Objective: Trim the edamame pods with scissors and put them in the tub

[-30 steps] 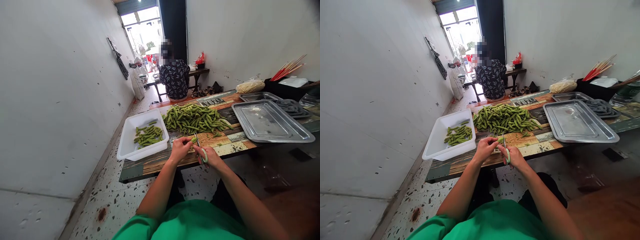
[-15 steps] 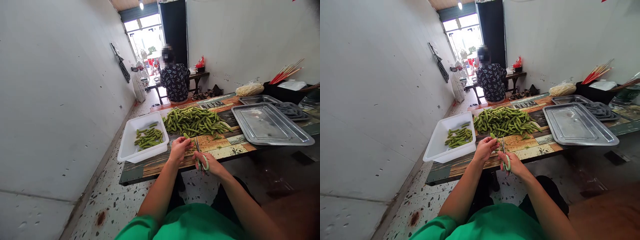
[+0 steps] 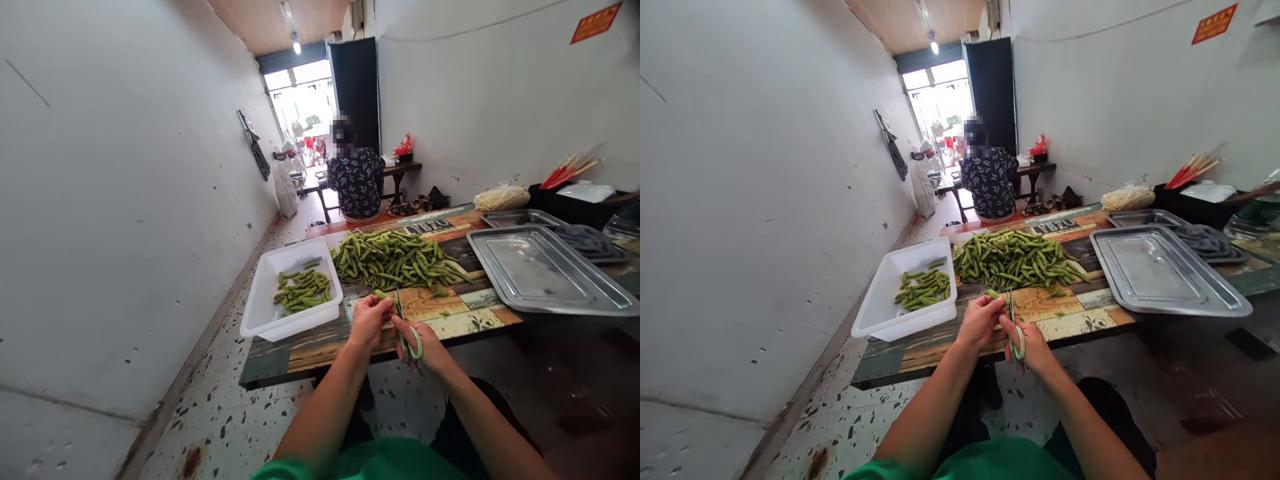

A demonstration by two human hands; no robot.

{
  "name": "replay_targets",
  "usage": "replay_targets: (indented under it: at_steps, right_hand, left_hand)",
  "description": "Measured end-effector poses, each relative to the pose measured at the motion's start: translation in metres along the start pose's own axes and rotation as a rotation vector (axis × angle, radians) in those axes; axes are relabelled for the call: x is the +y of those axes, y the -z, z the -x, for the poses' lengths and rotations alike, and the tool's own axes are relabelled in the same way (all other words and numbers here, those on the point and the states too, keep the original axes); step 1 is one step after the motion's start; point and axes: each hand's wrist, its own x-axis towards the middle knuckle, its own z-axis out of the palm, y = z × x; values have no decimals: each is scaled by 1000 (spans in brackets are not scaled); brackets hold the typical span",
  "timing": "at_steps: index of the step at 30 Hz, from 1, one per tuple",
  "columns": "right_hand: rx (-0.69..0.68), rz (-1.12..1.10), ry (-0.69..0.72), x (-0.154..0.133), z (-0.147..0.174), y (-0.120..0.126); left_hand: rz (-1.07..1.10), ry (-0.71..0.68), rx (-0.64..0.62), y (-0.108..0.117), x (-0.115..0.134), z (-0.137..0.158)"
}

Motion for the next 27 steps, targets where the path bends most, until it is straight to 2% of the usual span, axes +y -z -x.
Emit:
replay_targets:
  at_steps: [5, 8, 11, 13, 16, 17, 18, 19, 21, 22, 23, 25, 27]
  right_hand:
    - [57, -20, -33, 7, -4, -3]
    - [34, -54, -39, 9, -7, 0]
    - [11, -123, -75, 9, -6, 5]
    - [22, -185, -100, 9, -4, 8]
    - [44, -291, -96, 8, -3, 10]
    - [47, -325, -97, 9, -4, 10]
    - [47, -355, -104, 9, -5, 11]
    - [45, -379, -117, 10, -6, 11]
    - [33, -416, -139, 11, -8, 13]
    - [28, -430, -141, 12, -9, 15]
    - [25, -444, -138, 13, -9, 16]
    - [21, -466, -129, 14, -10, 18]
    - [17, -479, -127, 14, -9, 20]
  left_hand:
    - [-119, -108, 62, -8, -6, -1]
    - [-339, -295, 131, -7, 6, 0]
    - [-679, -621, 361, 7, 43, 3]
    - [-942, -756, 593, 19, 74, 5]
    - [-1304, -718, 885, 25, 106, 4]
    - [-1382, -704, 902, 22, 109, 2]
    - [-1448, -708, 853, 16, 107, -2]
    - [-1510, -728, 730, 8, 102, -8]
    - [-1626, -745, 343, -8, 82, -25]
    - [-1679, -697, 163, -16, 69, -35]
    - [-1720, -639, 37, -21, 57, -46]
    - [-1776, -587, -103, -27, 35, -66]
    - [-1821, -594, -135, -28, 20, -82]
